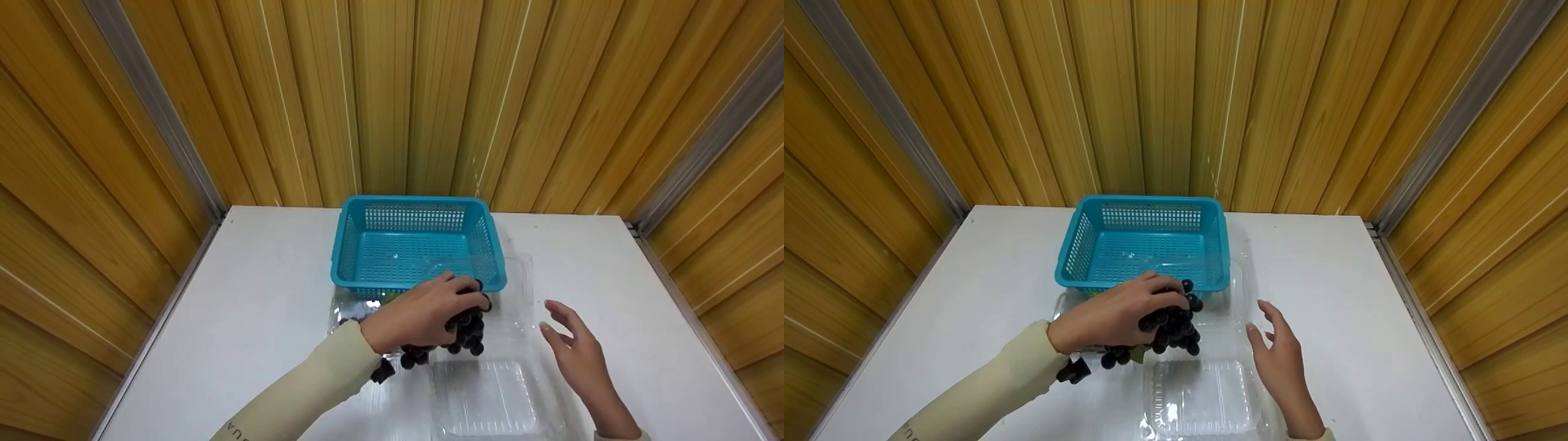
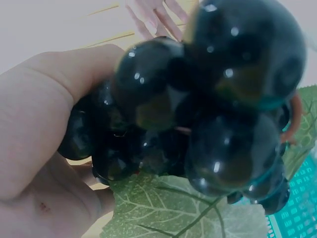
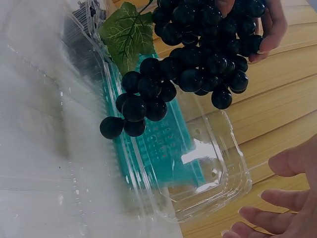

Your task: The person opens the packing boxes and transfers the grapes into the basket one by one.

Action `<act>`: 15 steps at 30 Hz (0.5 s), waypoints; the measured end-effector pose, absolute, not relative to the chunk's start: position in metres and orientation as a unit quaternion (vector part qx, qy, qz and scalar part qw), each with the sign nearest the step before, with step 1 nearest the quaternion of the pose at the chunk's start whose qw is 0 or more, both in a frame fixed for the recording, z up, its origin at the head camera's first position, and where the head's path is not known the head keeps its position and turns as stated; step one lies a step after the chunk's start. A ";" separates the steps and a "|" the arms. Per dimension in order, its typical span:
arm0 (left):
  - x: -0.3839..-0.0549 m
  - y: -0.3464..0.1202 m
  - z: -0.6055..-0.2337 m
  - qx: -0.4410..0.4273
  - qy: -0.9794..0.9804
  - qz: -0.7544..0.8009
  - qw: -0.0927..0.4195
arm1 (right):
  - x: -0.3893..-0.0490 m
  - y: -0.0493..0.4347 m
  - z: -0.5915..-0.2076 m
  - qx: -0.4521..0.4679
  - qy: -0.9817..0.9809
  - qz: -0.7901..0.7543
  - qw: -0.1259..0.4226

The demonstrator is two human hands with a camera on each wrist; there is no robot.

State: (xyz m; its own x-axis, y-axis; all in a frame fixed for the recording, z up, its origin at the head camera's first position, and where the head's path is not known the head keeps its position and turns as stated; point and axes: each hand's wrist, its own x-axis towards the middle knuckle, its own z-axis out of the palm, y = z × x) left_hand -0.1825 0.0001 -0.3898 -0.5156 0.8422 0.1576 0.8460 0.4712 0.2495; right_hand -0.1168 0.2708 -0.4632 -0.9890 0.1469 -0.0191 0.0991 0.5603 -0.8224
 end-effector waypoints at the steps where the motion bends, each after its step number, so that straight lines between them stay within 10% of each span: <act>1: -0.183 -0.001 -0.390 -0.492 -0.858 -0.150 0.008 | -0.117 0.270 -0.463 -0.066 -0.884 0.462 0.028; 15: -0.182 -0.012 -0.385 -0.485 -0.860 -0.158 0.019 | -0.122 0.262 -0.461 -0.039 -0.893 0.446 0.045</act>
